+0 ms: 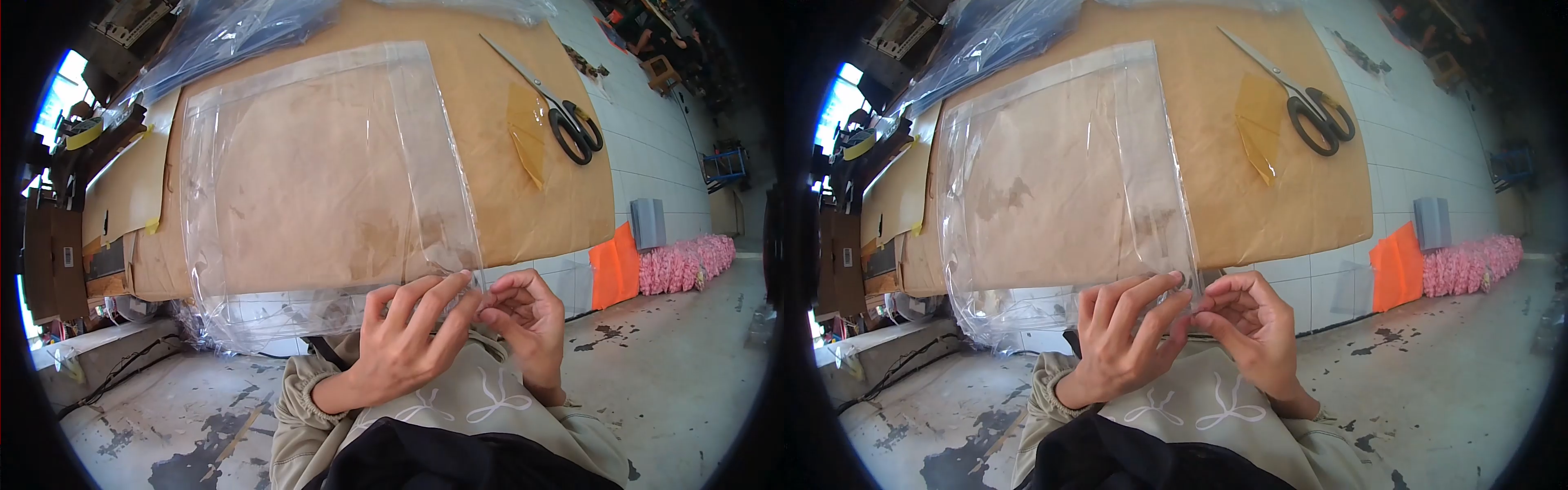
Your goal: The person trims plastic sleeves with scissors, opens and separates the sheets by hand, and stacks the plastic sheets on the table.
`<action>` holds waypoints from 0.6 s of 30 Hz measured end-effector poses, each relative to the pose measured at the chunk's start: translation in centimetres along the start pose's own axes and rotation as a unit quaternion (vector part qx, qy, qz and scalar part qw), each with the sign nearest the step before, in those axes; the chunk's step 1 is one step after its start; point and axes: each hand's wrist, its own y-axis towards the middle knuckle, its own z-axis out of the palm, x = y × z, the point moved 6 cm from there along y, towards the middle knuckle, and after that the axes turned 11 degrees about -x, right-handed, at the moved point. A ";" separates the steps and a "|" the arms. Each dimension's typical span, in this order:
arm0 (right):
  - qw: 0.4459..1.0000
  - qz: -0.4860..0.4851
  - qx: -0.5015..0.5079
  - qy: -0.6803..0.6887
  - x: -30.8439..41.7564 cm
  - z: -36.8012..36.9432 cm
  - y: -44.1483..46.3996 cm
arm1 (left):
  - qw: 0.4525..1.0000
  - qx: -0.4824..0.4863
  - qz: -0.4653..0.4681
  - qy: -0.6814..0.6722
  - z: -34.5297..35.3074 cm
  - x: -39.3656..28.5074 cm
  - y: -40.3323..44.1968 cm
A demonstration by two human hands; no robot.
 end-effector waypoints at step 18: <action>0.988 -0.070 0.007 -0.137 1.6 -0.3 -0.1 | 0.986 -0.123 0.105 0.035 -0.7 -1.0 -0.2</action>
